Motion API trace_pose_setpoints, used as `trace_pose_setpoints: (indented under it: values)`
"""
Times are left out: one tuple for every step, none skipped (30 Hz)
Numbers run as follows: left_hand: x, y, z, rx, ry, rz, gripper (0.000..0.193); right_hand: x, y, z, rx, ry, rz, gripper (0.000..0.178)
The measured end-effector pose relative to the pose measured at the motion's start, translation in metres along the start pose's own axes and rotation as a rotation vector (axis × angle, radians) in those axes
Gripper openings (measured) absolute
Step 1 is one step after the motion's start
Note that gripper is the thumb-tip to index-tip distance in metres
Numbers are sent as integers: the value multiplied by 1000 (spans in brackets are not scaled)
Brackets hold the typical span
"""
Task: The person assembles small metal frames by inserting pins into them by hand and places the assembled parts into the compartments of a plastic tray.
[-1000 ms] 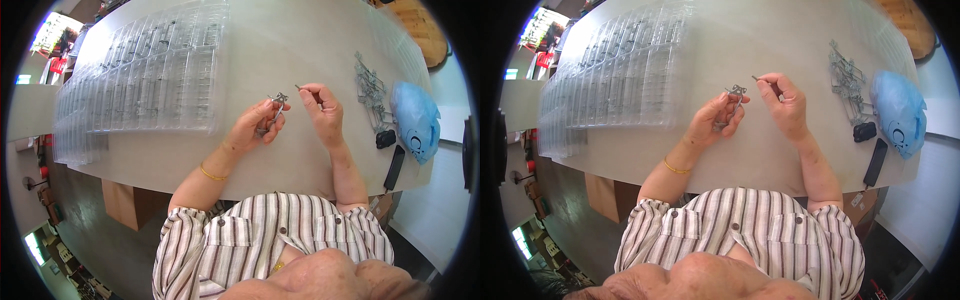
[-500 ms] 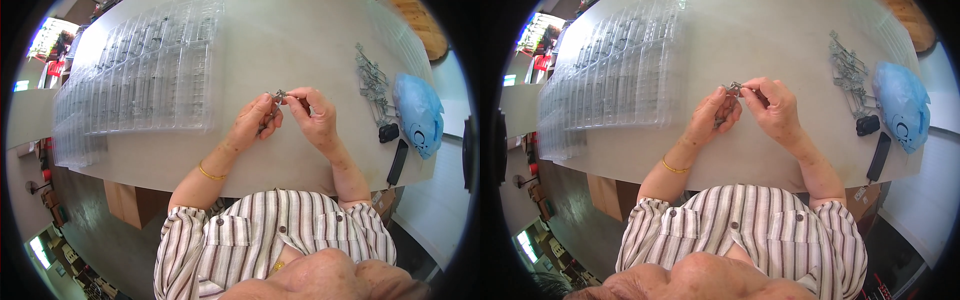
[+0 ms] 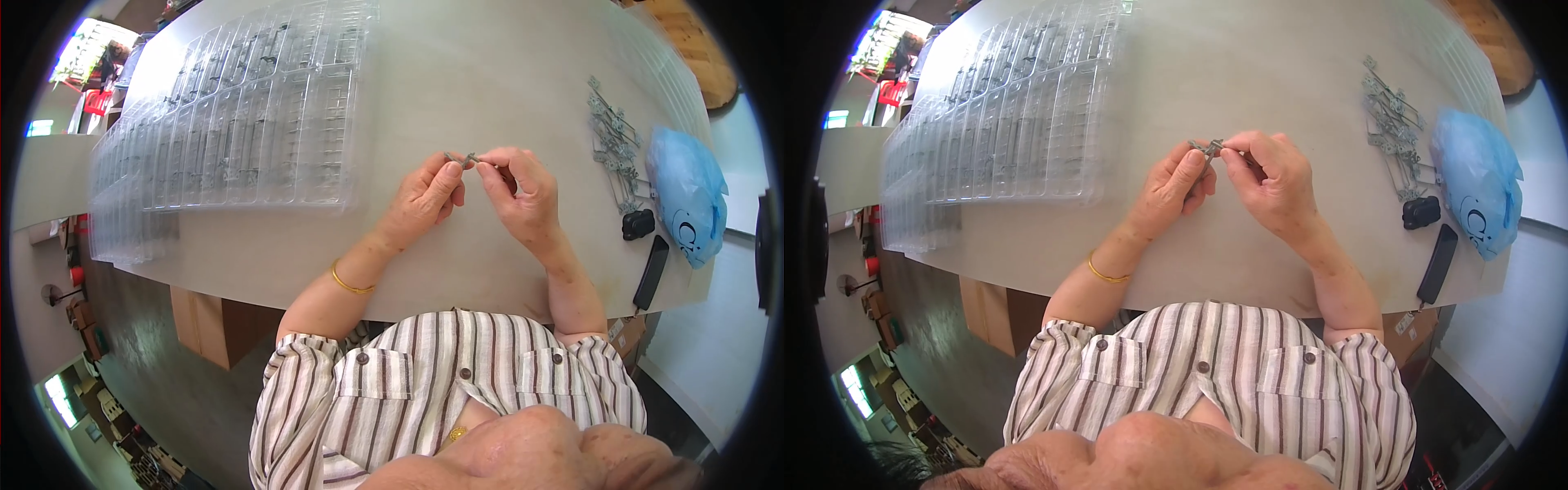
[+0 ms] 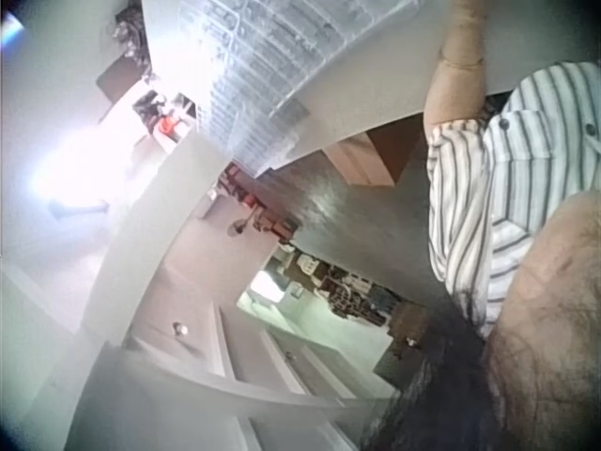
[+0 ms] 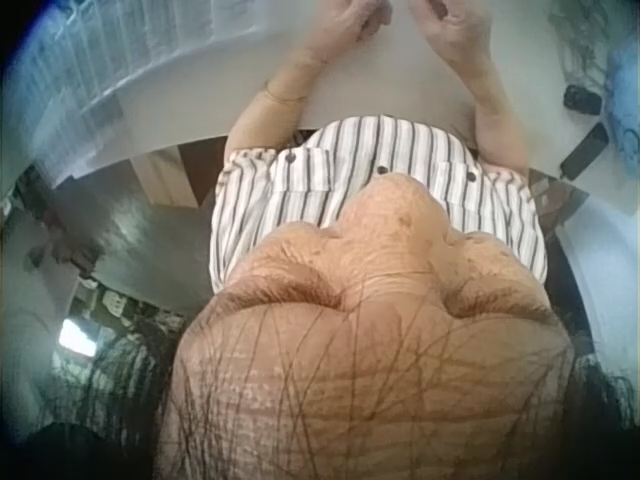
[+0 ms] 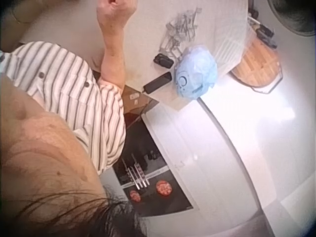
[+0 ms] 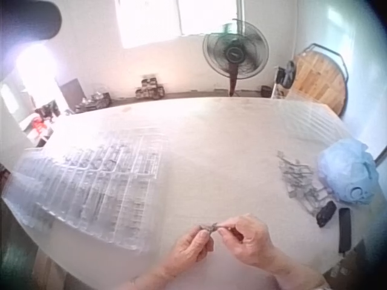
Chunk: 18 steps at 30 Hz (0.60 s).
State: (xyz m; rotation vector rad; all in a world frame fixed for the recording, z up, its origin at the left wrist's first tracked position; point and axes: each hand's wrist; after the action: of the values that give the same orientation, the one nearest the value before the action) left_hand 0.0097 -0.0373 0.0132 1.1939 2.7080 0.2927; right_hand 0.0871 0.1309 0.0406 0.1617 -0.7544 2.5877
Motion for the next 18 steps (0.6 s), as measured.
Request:
trace_pose_setpoints:
  values:
    - [0,0,0,2,3,-4,40,0,-1,-1,-8,5,27,9]
    - [1,2,0,83,74,-10,38,1,-3,-2,-18,8,53,9]
    - [2,4,-1,164,146,-16,36,2,-5,-4,-17,0,54,9]
    - [3,6,-1,167,153,-21,36,2,-5,-6,45,24,77,8]
    - [1,4,-2,154,142,-21,34,3,-2,-4,113,49,102,8]
    - [1,3,-2,142,131,-21,32,2,-2,0,119,41,105,8]
    - [0,2,0,149,136,-28,32,1,-4,6,186,183,159,10]
    - [0,3,3,190,169,-13,31,0,-6,10,251,324,217,14]
    - [-1,3,6,232,202,2,30,1,-5,9,255,314,225,14]
    - [-2,2,8,238,207,-8,30,1,-5,7,322,330,277,16]
    - [-2,2,7,263,217,20,28,1,-6,5,387,351,325,19]
    - [-3,3,7,288,226,48,27,1,-8,4,388,346,329,19]
    - [-4,4,7,290,229,44,27,1,-10,3,424,376,366,18]
    - [-4,5,6,293,228,44,27,1,-11,2,461,408,402,18]
    - [-4,5,5,294,226,46,27,1,-12,1,463,406,404,18]
    - [-4,6,5,296,225,44,27,0,-13,0,482,428,405,17]
    - [-4,7,3,324,228,51,28,0,-13,0,501,451,405,17]
    - [-4,7,3,351,230,60,30,1,-14,1,502,454,404,17]
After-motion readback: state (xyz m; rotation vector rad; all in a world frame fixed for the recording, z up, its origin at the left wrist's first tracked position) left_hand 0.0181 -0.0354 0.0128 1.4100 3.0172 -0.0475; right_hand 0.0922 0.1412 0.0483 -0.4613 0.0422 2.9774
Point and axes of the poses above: each hand's wrist, its own x-axis towards the middle knuckle, its own y-axis out of the palm, z = x × y, and after that the axes turned 8 degrees about y, right-handed
